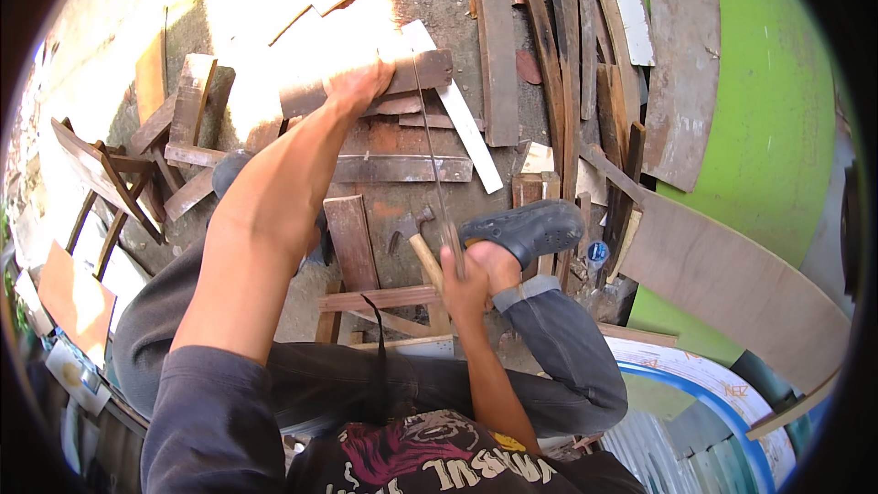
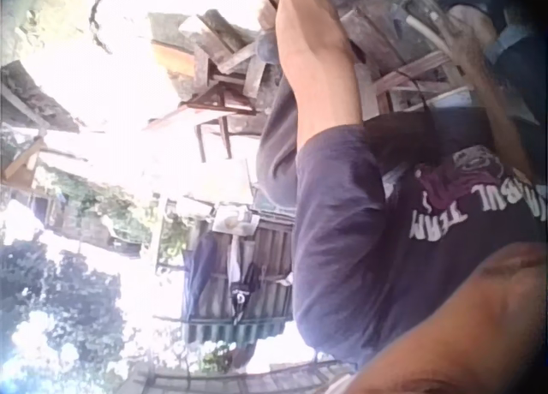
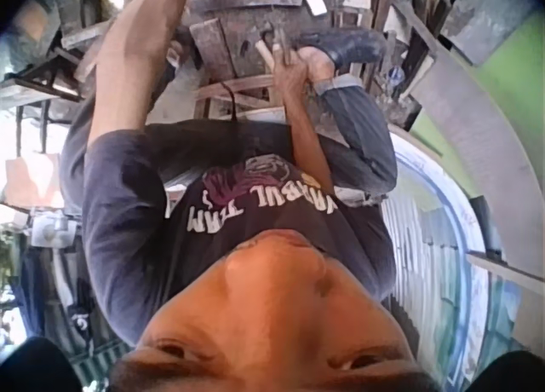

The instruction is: The person sits on the ground and uses a hand saw to cut a small piece of wood. They then use a hammer to split the cut piece further and inspect the resulting fragments.

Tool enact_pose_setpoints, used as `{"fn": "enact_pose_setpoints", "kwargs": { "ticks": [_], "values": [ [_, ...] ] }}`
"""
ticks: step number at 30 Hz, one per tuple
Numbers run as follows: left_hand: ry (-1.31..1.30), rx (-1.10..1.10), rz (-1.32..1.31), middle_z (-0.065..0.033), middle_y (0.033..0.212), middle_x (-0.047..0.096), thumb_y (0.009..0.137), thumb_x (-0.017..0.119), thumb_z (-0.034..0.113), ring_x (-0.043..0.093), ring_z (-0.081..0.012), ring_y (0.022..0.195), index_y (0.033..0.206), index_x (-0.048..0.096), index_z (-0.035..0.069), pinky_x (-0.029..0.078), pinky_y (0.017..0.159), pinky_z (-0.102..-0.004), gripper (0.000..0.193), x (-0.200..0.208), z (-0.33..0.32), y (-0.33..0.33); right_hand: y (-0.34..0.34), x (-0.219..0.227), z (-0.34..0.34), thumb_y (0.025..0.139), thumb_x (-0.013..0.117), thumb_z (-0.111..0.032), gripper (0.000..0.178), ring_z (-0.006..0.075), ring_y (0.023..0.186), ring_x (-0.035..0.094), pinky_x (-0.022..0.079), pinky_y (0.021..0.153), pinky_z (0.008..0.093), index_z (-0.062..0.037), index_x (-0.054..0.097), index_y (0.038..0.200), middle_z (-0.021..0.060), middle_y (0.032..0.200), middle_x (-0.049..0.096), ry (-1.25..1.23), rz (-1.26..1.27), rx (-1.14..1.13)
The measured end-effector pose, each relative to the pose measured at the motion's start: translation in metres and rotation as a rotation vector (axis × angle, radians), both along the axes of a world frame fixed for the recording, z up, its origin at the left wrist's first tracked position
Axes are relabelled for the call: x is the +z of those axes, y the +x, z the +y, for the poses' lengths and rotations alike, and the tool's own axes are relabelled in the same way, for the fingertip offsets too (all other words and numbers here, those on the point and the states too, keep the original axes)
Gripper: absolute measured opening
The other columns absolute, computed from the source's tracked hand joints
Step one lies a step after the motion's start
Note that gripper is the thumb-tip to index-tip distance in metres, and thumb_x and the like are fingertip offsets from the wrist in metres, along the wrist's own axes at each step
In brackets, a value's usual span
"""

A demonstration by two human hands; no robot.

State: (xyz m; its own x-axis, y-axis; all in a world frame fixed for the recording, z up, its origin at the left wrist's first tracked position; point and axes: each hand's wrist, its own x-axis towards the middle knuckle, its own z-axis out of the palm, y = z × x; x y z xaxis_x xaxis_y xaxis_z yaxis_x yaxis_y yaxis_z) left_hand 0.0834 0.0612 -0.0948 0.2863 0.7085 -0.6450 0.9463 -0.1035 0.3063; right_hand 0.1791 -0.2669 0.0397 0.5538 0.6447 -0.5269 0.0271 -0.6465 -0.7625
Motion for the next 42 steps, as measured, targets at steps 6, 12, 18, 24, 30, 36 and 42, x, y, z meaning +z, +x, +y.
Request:
{"fn": "enact_pose_setpoints", "kwargs": {
  "ticks": [6,12,18,24,30,36,42],
  "values": [
    [-0.029,0.160,0.024,-0.0217,0.103,0.071,0.097,0.039,0.047,0.066,-0.0407,0.097,0.102,0.066,0.008,0.049,0.086,-0.0518,0.047,0.015,0.003,0.013,0.011,-0.043,0.118,0.098,0.063,-0.038,0.048,0.0163,0.057,0.042,0.041,0.055,0.0400,0.0033,0.059,0.072,0.0165,0.058,0.052,-0.090,-0.110,0.074],
    [0.004,0.093,-0.037,-0.0253,0.110,0.070,0.098,0.033,0.050,0.067,-0.0437,0.101,0.117,0.066,0.007,0.050,0.089,-0.0507,0.057,0.014,0.003,0.004,-0.007,-0.024,-0.006,0.097,0.065,-0.036,0.044,0.0151,0.056,0.049,0.042,0.055,0.0384,0.0027,0.064,0.076,0.0138,0.057,0.055,0.100,-0.137,-0.012],
    [-0.091,0.004,0.006,-0.0216,0.107,0.070,0.098,0.034,0.051,0.068,-0.0389,0.099,0.111,0.064,0.007,0.049,0.089,-0.0508,0.055,0.007,0.015,0.010,0.012,-0.049,0.136,0.096,0.065,-0.040,0.047,0.0218,0.054,0.050,0.043,0.057,0.0423,0.0033,0.064,0.078,0.0217,0.060,0.054,-0.069,-0.119,0.055],
    [0.018,-0.085,-0.024,-0.0242,0.100,0.069,0.099,0.045,0.049,0.070,-0.0364,0.093,0.113,0.061,0.002,0.054,0.081,-0.0483,0.051,-0.047,0.013,-0.018,-0.013,0.001,-0.039,0.095,0.067,-0.035,0.039,0.0247,0.056,0.058,0.045,0.057,0.0414,0.0017,0.067,0.082,0.0187,0.062,0.059,-0.189,-0.089,0.079],
    [0.150,-0.107,-0.087,-0.0231,0.096,0.071,0.092,0.048,0.065,0.069,-0.0404,0.097,0.103,0.068,0.000,0.053,0.084,-0.0459,0.068,-0.030,0.013,-0.015,0.020,0.103,-0.077,0.096,0.067,-0.034,0.044,0.0208,0.053,0.055,0.043,0.055,0.0411,0.0028,0.061,0.073,0.0175,0.058,0.055,-0.291,-0.137,0.113],
    [0.334,-0.420,-0.382,-0.0246,0.128,0.062,0.077,0.078,0.056,0.062,-0.0408,0.115,0.149,0.035,0.007,0.049,0.100,-0.0486,0.096,0.056,-0.011,0.005,0.024,0.074,-0.079,0.095,0.066,-0.026,0.031,0.0287,0.056,0.059,0.045,0.057,0.0425,0.0032,0.063,0.085,0.0190,0.065,0.061,-0.110,-0.331,0.088],
    [0.251,-0.359,-0.450,-0.0249,0.124,0.062,0.076,0.078,0.054,0.063,-0.0379,0.111,0.140,0.044,0.004,0.049,0.098,-0.0477,0.088,0.077,-0.010,-0.012,0.010,0.007,-0.039,0.090,0.063,-0.020,0.028,0.0493,0.086,0.062,0.047,0.076,0.0553,0.0057,0.056,0.099,0.0316,0.090,0.064,0.009,-0.510,0.293]
  ]
}}
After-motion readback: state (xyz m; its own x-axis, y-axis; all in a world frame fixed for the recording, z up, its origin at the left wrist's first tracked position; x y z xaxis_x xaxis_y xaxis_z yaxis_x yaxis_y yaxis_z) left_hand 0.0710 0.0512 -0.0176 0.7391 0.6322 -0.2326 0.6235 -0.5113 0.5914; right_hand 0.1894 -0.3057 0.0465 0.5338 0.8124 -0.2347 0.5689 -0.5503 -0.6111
